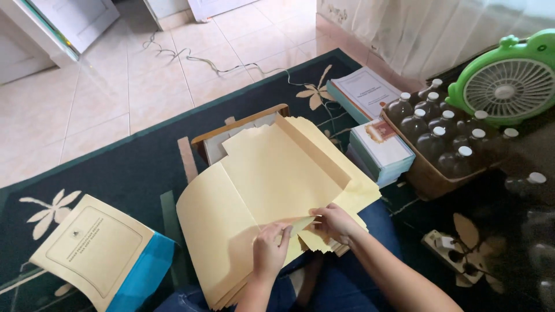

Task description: Folding pre-cut cardstock into paper folders by hand.

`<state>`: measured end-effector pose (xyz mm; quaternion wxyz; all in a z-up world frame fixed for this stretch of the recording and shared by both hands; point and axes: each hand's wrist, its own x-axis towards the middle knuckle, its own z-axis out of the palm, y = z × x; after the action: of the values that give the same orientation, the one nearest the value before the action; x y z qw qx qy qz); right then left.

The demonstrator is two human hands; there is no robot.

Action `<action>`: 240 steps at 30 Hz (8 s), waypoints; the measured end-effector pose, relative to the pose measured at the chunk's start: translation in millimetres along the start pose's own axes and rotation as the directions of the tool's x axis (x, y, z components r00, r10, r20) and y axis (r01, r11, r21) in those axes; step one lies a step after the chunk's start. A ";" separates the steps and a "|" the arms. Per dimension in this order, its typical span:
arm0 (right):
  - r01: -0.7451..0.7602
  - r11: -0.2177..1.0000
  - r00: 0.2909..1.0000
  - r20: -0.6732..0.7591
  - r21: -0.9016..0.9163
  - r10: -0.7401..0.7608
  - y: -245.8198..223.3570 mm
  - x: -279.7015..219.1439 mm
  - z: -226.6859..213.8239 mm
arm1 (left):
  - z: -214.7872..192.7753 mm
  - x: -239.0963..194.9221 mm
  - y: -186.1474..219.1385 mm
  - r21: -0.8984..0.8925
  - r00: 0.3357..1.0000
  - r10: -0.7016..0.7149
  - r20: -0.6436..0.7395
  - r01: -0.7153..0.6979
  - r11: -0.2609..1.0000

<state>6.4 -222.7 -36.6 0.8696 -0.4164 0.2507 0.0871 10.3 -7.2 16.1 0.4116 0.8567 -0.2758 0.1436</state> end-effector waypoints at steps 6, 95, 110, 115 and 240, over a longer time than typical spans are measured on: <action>-0.020 0.974 0.993 0.122 0.225 -0.008 8.6 17.7 -32.1 | 18.4 7.1 -1.9 0.025 0.992 -0.124 -0.039 0.125 0.992; 0.708 -0.090 0.581 0.650 -0.701 -0.489 -82.9 202.6 7.9 | 1.8 -1.5 -14.1 0.353 0.925 0.368 -0.092 -0.315 0.881; 0.684 0.677 0.727 0.315 -0.270 -0.609 -113.6 61.3 -28.3 | -76.1 -4.4 -57.9 -0.833 0.791 -0.603 -0.100 0.264 0.485; 0.399 0.074 0.759 0.284 -0.914 -0.586 -71.6 188.0 -41.8 | -41.1 27.1 -138.2 -0.804 0.465 -0.852 -0.239 0.397 0.442; 0.703 -0.316 0.672 0.740 -0.637 0.006 249.6 268.0 419.7 | -305.9 -177.7 -373.3 0.069 0.500 -0.760 -0.414 0.850 0.522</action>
<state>299.3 243.4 -121.4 0.2432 -0.9291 -0.2745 0.0478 81.7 485.7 -112.0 0.3526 0.8934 0.2555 0.1108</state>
